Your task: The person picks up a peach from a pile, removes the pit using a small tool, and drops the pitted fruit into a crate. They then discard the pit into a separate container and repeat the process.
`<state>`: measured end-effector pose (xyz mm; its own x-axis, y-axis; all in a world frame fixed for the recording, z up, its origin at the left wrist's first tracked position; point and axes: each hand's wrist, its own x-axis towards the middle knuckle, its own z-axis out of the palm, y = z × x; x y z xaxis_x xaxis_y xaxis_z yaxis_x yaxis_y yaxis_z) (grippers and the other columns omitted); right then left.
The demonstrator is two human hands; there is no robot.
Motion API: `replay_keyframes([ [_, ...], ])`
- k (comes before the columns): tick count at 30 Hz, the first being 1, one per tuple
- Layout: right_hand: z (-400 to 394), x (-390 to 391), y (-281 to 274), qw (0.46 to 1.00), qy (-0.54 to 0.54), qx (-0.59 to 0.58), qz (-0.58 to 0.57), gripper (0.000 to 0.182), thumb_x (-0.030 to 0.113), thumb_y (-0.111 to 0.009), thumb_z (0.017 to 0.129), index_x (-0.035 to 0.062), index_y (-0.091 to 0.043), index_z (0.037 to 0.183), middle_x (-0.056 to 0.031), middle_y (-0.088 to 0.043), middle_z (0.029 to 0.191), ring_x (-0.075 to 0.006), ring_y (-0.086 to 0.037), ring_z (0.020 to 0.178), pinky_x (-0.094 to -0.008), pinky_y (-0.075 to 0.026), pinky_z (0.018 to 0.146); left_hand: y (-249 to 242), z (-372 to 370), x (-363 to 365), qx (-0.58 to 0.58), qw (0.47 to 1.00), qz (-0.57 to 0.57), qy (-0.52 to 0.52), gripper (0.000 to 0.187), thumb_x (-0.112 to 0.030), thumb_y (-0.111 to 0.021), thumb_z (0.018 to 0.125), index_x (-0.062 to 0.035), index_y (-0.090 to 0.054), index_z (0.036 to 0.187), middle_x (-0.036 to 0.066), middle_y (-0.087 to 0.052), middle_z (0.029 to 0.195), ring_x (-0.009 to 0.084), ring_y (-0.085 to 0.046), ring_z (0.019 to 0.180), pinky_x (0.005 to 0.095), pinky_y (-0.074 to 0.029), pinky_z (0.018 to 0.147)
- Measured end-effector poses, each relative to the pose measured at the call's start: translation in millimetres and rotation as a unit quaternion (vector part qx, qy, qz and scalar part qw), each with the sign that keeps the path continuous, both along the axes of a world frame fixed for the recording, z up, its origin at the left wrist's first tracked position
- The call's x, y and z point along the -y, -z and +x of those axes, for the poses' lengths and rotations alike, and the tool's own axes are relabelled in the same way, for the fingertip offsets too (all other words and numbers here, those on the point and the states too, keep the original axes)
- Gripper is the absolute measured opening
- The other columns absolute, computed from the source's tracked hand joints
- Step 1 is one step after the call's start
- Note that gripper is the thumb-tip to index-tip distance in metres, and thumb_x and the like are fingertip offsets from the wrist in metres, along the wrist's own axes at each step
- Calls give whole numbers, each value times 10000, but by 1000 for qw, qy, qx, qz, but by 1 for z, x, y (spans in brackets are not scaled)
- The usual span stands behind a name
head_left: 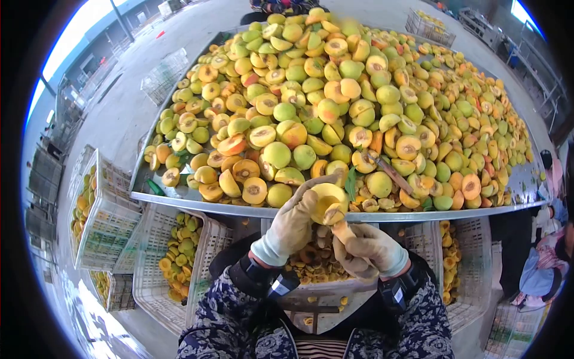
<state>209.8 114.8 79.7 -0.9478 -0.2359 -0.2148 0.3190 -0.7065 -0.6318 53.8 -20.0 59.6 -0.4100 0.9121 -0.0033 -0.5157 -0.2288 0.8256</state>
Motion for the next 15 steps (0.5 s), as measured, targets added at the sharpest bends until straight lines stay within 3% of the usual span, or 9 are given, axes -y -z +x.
replay_keyframes([
  [1, 7, -1, -4, 998, -7, -1, 66, 430, 410, -642, 912, 3, -544, 1009, -1, -458, 609, -79, -392, 428, -222, -326, 387, -1, 4, 6, 8, 999, -15, -33, 624, -464, -522, 969, -44, -373, 1406, 86, -596, 1098, 153, -603, 833, 275, -513, 623],
  [3, 17, -3, -10, 965, -47, 26, 256, 405, 404, -603, 938, 8, -548, 1005, -3, -489, 634, -92, -470, 505, -246, -386, 446, -7, 7, 36, -18, 990, -54, -127, 504, -325, -513, 997, -40, -383, 1392, 113, -601, 1084, 176, -616, 729, 283, -528, 562],
  [4, 16, 0, 6, 890, -71, 4, 450, 339, 347, -604, 925, 17, -557, 989, -72, -583, 656, -201, -590, 559, -353, -463, 498, -12, 7, 56, -59, 974, -91, -200, 466, -265, -513, 1002, -38, -384, 1389, 121, -602, 1084, 185, -623, 710, 286, -536, 554],
  [6, 32, 1, 48, 594, -24, -131, 793, 280, 279, -618, 874, 26, -566, 981, -161, -643, 727, -340, -653, 681, -445, -508, 604, 7, -8, 106, -233, 900, -105, -353, 436, -167, -510, 998, -39, -374, 1393, 123, -608, 1084, 195, -644, 825, 264, -558, 606],
  [8, 47, 7, 69, 573, -86, -88, 810, 275, 258, -632, 824, 34, -574, 973, -202, -647, 790, -405, -634, 772, -488, -507, 668, 1, -20, 159, -219, 843, -154, -467, 456, -54, -574, 899, -69, -467, 1342, 151, -588, 1102, 247, -612, 968, 355, -538, 792],
  [10, 57, 15, 57, 622, -113, -66, 772, 272, 284, -609, 862, 41, -574, 977, -195, -663, 825, -406, -643, 814, -489, -509, 713, -6, -42, 210, -535, 534, -495, -429, 433, -95, -619, 837, -45, -551, 1261, 208, -594, 1145, 346, -565, 1110, 411, -467, 938],
  [11, 60, 18, 57, 613, -122, -68, 777, 276, 285, -604, 867, 40, -568, 989, -197, -663, 830, -406, -642, 825, -489, -507, 723, 8, -57, 217, -608, 425, -497, -451, 394, -177, -651, 815, -35, -614, 1182, 225, -623, 1110, 377, -498, 1211, 434, -422, 985],
  [12, 63, 20, 56, 604, -131, -68, 783, 282, 286, -599, 872, 38, -562, 1002, -199, -663, 835, -406, -642, 837, -490, -506, 732, -5, -61, 203, -512, 577, -467, -431, 391, -217, -646, 824, -28, -629, 1167, 204, -659, 1029, 354, -555, 1149, 409, -453, 953],
  [15, 61, 21, 59, 600, -95, -75, 791, 298, 291, -600, 874, 37, -545, 1020, -205, -662, 834, -407, -641, 831, -493, -504, 731, 19, -92, 135, -565, 588, -416, -403, 427, -286, -631, 862, 24, -620, 1156, 260, -644, 1069, 385, -619, 1032, 423, -492, 889],
])
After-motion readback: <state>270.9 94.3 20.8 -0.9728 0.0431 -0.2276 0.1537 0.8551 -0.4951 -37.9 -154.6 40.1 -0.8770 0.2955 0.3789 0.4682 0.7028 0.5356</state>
